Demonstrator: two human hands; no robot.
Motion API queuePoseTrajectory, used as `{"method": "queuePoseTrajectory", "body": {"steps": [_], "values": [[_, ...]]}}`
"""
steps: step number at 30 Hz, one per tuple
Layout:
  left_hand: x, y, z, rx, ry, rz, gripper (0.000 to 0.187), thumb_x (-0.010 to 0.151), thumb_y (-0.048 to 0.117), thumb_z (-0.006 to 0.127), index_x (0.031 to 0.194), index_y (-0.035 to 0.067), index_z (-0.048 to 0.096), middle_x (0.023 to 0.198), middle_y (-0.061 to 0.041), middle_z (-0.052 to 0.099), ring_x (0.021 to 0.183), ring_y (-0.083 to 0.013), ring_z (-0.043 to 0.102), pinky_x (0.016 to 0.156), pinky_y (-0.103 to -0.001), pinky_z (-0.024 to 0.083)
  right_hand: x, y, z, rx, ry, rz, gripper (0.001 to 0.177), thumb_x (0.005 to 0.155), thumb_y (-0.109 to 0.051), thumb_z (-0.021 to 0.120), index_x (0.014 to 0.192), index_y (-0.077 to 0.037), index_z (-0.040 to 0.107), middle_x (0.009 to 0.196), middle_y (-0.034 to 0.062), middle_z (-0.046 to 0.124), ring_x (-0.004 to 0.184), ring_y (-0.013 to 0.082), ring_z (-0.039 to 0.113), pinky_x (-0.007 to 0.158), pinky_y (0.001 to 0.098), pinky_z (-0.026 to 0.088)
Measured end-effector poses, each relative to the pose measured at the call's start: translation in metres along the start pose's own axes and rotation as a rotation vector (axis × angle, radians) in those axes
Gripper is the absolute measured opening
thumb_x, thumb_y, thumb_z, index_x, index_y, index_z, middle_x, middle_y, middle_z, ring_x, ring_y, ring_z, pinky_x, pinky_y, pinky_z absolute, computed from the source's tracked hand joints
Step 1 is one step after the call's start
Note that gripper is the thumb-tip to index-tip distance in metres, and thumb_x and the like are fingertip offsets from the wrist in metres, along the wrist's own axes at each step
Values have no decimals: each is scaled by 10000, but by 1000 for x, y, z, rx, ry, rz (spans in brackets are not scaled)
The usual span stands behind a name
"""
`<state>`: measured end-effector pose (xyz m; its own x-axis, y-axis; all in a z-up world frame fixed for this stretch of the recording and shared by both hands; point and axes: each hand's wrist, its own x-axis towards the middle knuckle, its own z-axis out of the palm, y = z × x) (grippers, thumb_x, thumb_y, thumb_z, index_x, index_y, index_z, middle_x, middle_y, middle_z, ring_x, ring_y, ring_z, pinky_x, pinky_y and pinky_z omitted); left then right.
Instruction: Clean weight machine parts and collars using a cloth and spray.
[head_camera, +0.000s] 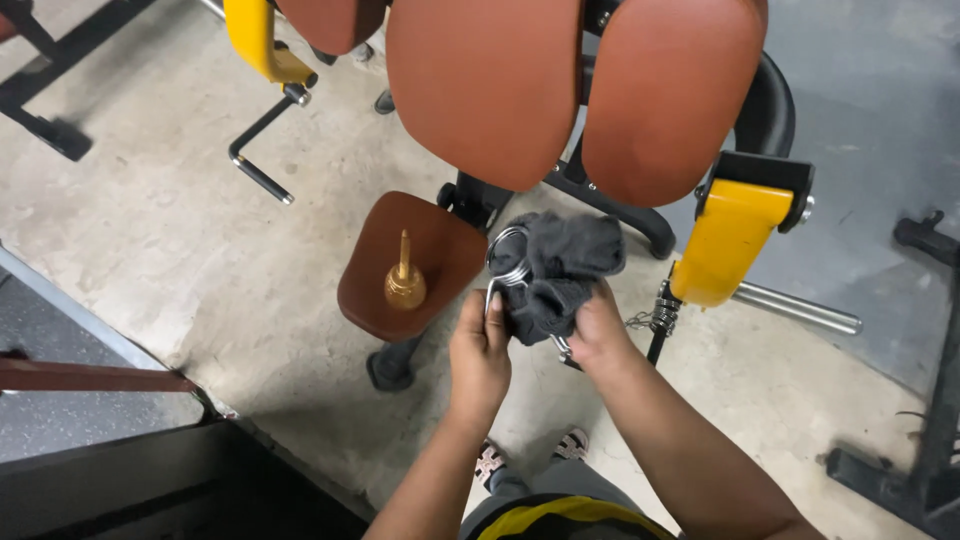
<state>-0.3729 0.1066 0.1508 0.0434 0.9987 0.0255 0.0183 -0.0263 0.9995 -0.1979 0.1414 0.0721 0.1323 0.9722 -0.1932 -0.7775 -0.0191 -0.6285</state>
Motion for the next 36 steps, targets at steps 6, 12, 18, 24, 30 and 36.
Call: {"method": "queuePoseTrajectory", "body": {"steps": [6,12,18,24,30,36], "values": [[-13,-12,14,288,-165,-11,161,1043,150,478,1160,98,576,672,-148,574,592,-252,570,582,-384,483,-21,-64,-4,-224,0,113,371,905,-215,681,1228,-42,627,1124,143,703,945,268,714,844,430,623],[-31,11,51,353,-167,65,166,1055,169,565,1203,103,528,813,-211,680,759,-396,681,654,-463,502,-35,-81,-5,-44,32,42,530,949,-265,708,1398,-31,552,1280,140,666,1108,253,691,945,379,589],[-10,-24,52,191,109,114,138,1063,172,527,1157,74,555,882,-207,691,788,-383,683,706,-426,542,-10,-82,-69,-220,-406,215,689,730,-124,797,1373,-16,575,1262,113,685,1127,250,703,995,398,564],[-5,-20,54,323,238,-29,168,1048,212,564,1099,61,617,786,-211,663,713,-389,653,654,-422,525,-34,-97,-16,-611,-290,251,655,735,-98,854,1338,-84,600,1256,38,701,1121,137,672,990,334,543],[-14,-27,28,361,327,56,182,1039,196,578,1148,56,618,868,-209,688,757,-349,684,692,-388,542,-32,-75,-18,-520,-400,321,669,710,-96,904,1309,-48,609,1208,70,717,1074,165,690,956,359,564],[33,-47,-86,401,582,187,152,1099,174,589,1163,49,646,981,-113,726,868,-211,658,786,-340,537,2,-69,-8,-549,-206,393,609,697,-99,844,1272,-56,649,1133,81,756,959,227,736,847,417,616]]}}
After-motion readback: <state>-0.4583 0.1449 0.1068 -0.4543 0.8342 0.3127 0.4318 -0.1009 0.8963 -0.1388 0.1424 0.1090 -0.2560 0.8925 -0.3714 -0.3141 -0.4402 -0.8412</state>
